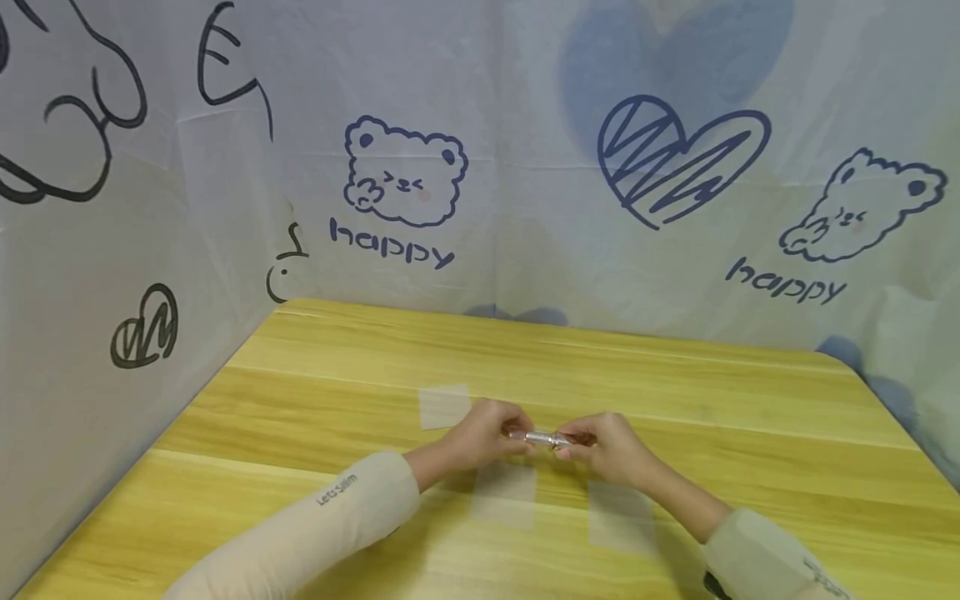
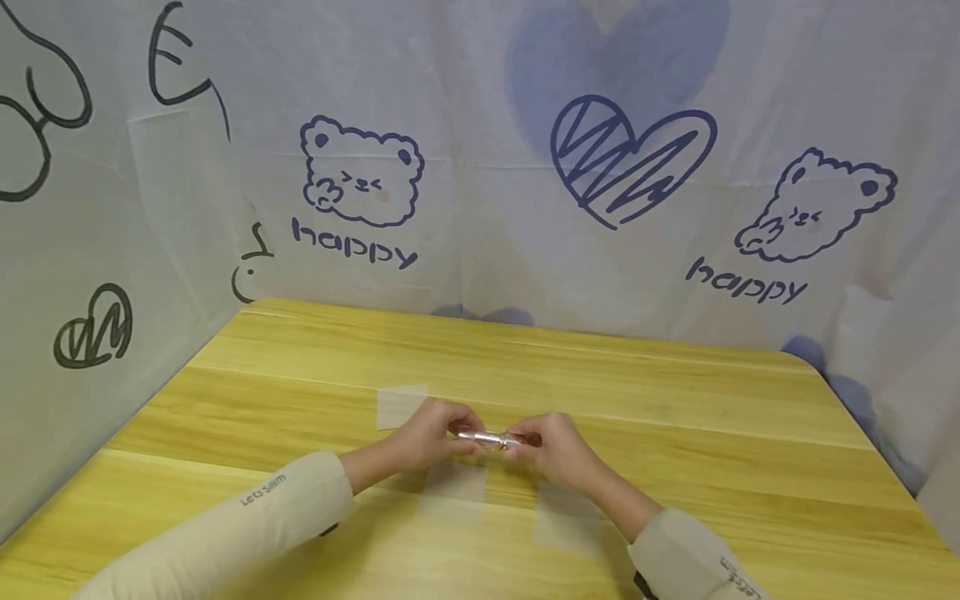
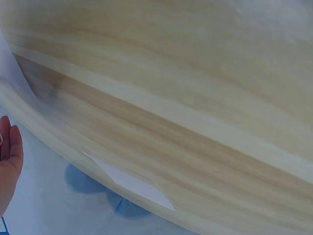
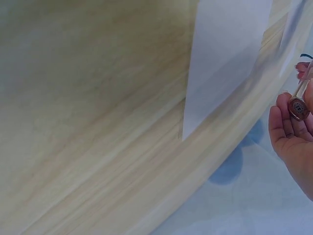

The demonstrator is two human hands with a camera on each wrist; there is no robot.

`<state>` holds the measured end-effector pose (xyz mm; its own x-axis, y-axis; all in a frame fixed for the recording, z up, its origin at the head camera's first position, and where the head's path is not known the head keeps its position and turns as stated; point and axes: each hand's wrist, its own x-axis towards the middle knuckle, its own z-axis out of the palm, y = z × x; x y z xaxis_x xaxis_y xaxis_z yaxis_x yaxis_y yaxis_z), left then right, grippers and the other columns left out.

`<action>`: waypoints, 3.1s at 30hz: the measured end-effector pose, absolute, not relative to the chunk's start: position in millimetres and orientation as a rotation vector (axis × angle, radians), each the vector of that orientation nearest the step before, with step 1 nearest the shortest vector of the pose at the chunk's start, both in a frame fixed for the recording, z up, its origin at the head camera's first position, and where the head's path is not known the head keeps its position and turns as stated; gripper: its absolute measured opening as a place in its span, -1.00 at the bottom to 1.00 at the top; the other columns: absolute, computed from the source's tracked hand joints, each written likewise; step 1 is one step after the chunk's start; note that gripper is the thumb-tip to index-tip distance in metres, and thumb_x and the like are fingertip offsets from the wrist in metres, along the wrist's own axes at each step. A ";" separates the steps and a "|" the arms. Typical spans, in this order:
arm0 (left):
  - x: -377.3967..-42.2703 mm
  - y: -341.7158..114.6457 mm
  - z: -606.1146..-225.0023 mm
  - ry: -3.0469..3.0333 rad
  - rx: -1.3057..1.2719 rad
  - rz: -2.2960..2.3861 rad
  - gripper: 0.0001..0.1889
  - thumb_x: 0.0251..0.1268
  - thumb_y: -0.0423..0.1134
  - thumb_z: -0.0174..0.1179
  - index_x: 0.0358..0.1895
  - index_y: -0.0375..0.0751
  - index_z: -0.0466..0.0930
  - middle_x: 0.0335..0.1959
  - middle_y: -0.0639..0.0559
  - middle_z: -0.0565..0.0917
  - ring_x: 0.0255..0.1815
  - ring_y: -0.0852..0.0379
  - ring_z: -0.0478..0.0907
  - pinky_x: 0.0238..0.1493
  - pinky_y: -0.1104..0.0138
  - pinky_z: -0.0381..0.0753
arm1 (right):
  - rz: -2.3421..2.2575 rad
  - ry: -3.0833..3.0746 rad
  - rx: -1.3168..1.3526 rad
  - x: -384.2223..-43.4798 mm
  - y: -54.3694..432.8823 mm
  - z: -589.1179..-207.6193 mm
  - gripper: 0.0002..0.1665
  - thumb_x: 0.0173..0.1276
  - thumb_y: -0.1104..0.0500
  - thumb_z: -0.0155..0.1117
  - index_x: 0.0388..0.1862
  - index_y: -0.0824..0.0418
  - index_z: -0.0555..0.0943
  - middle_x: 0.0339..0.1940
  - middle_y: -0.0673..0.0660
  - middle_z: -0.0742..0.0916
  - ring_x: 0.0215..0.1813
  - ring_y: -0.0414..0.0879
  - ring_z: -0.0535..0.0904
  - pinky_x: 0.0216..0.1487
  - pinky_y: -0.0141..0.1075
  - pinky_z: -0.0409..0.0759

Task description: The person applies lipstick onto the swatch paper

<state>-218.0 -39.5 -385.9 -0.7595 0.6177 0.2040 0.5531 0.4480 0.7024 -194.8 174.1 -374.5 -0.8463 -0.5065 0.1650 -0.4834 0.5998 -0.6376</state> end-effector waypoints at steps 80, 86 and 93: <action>-278.6 -19.6 -390.4 2.626 0.800 1.214 -0.82 0.09 -0.38 0.30 -0.25 -0.40 0.59 -0.25 -0.18 0.68 -0.19 0.00 0.63 -0.14 0.42 0.62 | -1.648 2.623 -0.188 -177.0 197.6 -381.4 -0.61 0.14 0.29 0.35 -0.08 0.48 0.56 -0.22 0.29 0.73 -0.35 -0.33 0.60 -0.29 -0.46 0.62; -279.6 -17.4 -391.9 2.604 0.727 1.239 -0.81 0.11 -0.37 0.29 -0.24 -0.43 0.59 -0.25 -0.20 0.67 -0.19 0.00 0.62 -0.14 0.40 0.62 | -1.673 2.603 -0.175 -173.5 196.0 -382.8 -0.60 0.14 0.31 0.34 -0.07 0.49 0.54 -0.23 0.27 0.72 -0.31 -0.31 0.61 -0.22 -0.50 0.61; -279.3 -15.6 -393.9 2.602 0.760 1.243 -0.81 0.10 -0.40 0.29 -0.26 -0.46 0.58 -0.29 -0.23 0.67 -0.23 -0.01 0.63 -0.18 0.43 0.62 | -1.678 2.604 -0.181 -171.6 194.8 -383.4 -0.62 0.12 0.35 0.34 -0.08 0.51 0.54 -0.21 0.31 0.71 -0.32 -0.32 0.61 -0.21 -0.51 0.61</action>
<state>-279.3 -15.6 -393.9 -0.8582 0.5081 0.0727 0.3757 0.5254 0.7634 -171.6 194.8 -383.4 -0.9924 -0.1189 0.0308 -0.0772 0.4084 -0.9095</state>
